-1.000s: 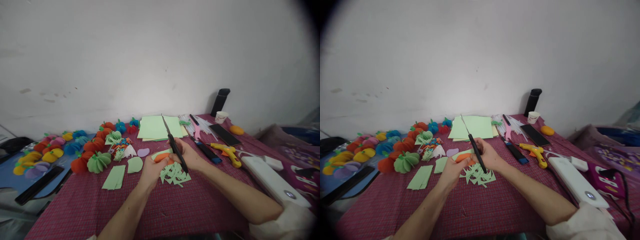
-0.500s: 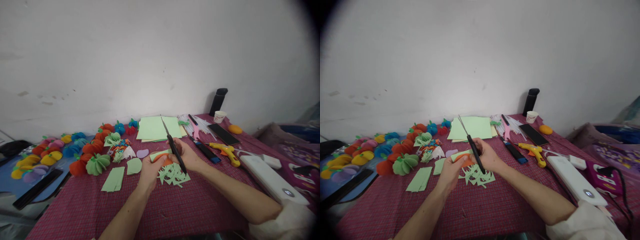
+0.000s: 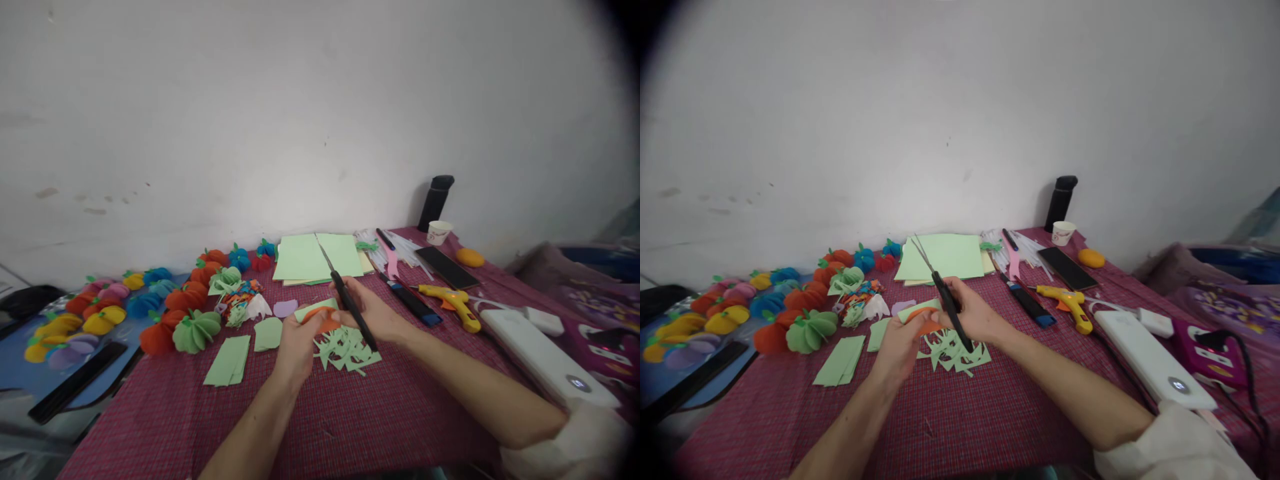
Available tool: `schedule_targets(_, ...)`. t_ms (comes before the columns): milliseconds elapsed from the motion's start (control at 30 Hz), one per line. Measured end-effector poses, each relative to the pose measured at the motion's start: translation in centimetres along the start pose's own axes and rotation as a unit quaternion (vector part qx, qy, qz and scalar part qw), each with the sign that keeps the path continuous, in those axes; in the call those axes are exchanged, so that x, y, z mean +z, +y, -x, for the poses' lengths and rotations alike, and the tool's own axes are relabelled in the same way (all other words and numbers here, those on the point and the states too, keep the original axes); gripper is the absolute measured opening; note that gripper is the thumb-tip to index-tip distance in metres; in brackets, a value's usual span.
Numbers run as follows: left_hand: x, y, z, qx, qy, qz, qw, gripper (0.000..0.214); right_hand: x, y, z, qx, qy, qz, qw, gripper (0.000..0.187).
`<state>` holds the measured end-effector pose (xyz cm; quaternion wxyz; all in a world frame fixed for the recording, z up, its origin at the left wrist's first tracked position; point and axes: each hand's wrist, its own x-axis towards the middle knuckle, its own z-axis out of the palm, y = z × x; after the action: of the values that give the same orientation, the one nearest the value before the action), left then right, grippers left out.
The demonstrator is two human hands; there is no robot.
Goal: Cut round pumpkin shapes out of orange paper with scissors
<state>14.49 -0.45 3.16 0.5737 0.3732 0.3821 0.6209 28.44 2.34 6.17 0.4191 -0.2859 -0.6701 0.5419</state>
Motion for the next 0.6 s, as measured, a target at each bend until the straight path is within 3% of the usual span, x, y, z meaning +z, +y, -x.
schedule_targets(267,-0.8,1.2,-0.9,-0.001,0.06,0.078,0.995,0.008,-4.5,-2.6,4.3,0.139,-0.174,0.066,0.973,0.037)
schedule_targets(433,-0.9,1.1,-1.1,-0.012,0.069,0.085,0.994,0.01,-5.7,-2.4,7.0,0.216,-0.189,0.086,0.954,0.038)
schedule_targets(600,-1.0,1.1,-1.1,-0.01,0.066,0.086,0.994,0.009,-5.4,-1.7,7.6,0.242,-0.198,0.076,0.947,0.044)
